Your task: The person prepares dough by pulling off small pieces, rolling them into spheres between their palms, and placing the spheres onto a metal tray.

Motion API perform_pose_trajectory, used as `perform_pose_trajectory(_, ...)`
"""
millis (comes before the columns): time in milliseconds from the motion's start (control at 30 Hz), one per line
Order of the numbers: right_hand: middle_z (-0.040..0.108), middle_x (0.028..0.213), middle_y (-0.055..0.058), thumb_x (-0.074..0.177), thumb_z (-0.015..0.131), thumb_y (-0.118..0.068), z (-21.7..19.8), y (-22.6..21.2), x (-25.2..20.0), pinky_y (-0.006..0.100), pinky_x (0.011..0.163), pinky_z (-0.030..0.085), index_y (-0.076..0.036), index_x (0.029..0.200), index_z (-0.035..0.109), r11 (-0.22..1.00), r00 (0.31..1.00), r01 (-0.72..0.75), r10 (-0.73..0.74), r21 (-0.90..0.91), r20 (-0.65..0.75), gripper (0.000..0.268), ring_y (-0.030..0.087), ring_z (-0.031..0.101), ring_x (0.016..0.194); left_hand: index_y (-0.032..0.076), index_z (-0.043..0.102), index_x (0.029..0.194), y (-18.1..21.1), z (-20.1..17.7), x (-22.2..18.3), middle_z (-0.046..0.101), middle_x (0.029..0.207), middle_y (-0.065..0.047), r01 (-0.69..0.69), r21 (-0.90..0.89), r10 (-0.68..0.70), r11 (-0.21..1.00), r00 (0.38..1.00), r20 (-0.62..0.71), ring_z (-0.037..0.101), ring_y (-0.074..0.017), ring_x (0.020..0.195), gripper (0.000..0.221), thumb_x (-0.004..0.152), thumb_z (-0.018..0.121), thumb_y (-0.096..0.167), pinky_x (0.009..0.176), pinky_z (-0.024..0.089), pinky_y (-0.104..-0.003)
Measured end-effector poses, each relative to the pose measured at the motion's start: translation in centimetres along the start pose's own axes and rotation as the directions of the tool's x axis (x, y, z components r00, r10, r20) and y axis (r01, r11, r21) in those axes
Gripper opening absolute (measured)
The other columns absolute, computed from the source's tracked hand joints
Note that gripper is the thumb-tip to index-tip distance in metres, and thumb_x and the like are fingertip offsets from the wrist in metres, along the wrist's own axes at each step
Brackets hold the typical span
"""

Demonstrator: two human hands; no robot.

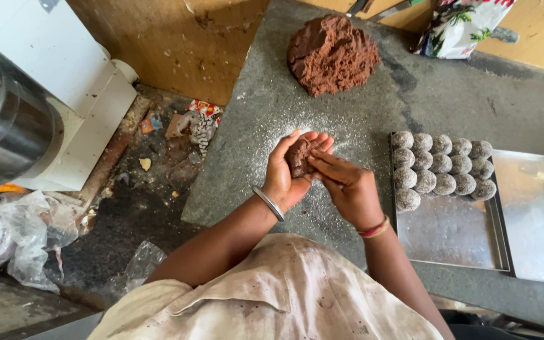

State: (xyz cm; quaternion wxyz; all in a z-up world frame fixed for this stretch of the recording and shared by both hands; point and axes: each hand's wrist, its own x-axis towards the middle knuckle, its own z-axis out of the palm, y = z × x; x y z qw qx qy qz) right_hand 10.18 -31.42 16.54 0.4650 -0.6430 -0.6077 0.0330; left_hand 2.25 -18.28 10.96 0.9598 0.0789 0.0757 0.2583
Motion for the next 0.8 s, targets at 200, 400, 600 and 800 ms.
perform_pose_trajectory(200,0.077,0.115,0.012,0.083,0.075,0.005,2.2,0.6,-1.1,0.033,0.091,0.06,-0.005,0.108,0.077,0.991,0.995,-0.024,0.011,-0.131,-0.1,0.028,0.026,0.076,0.103,0.003,0.067,0.108,-1.2,-1.6,-0.4,0.072,0.115,-0.013,0.01,0.072,-0.004,0.997,0.997,-0.075,0.066,-0.0287,0.119,0.025,0.1,0.063,0.026,0.114,0.048,-0.045)
perform_pose_trajectory(400,0.075,0.121,0.013,0.084,0.07,0.007,-0.1,-1.1,-0.3,0.037,0.103,0.057,-0.002,0.116,0.075,0.99,0.988,-0.132,0.136,0.057,-0.066,0.033,0.028,0.074,0.115,0.001,0.066,0.111,-0.4,-0.3,0.0,0.07,0.118,-0.014,-0.033,0.1,0.039,0.994,0.997,-0.06,0.065,-0.0299,0.12,0.036,0.104,0.06,0.037,0.11,0.047,-0.045)
perform_pose_trajectory(600,0.072,0.128,0.015,0.08,0.077,0.001,3.4,1.1,-1.2,0.043,0.11,0.051,-0.007,0.107,0.08,0.988,0.987,0.083,-0.1,-0.132,-0.128,0.028,0.032,0.064,0.129,-0.004,0.066,0.113,-2.6,-1.1,0.5,0.068,0.117,-0.019,0.021,0.01,-0.019,1.0,0.989,-0.149,0.064,-0.0325,0.116,0.053,0.103,0.045,0.044,0.11,0.048,-0.045)
perform_pose_trajectory(800,0.073,0.128,0.013,0.087,0.076,0.0,3.4,4.0,-1.4,0.038,0.111,0.053,-0.006,0.107,0.079,0.998,0.991,0.018,-0.026,-0.065,-0.131,0.022,0.028,0.066,0.131,-0.007,0.063,0.114,-3.1,-2.6,2.3,0.066,0.115,-0.021,-0.004,-0.04,-0.001,0.999,0.992,-0.122,0.064,-0.0351,0.116,0.045,0.108,0.043,0.033,0.113,0.048,-0.047)
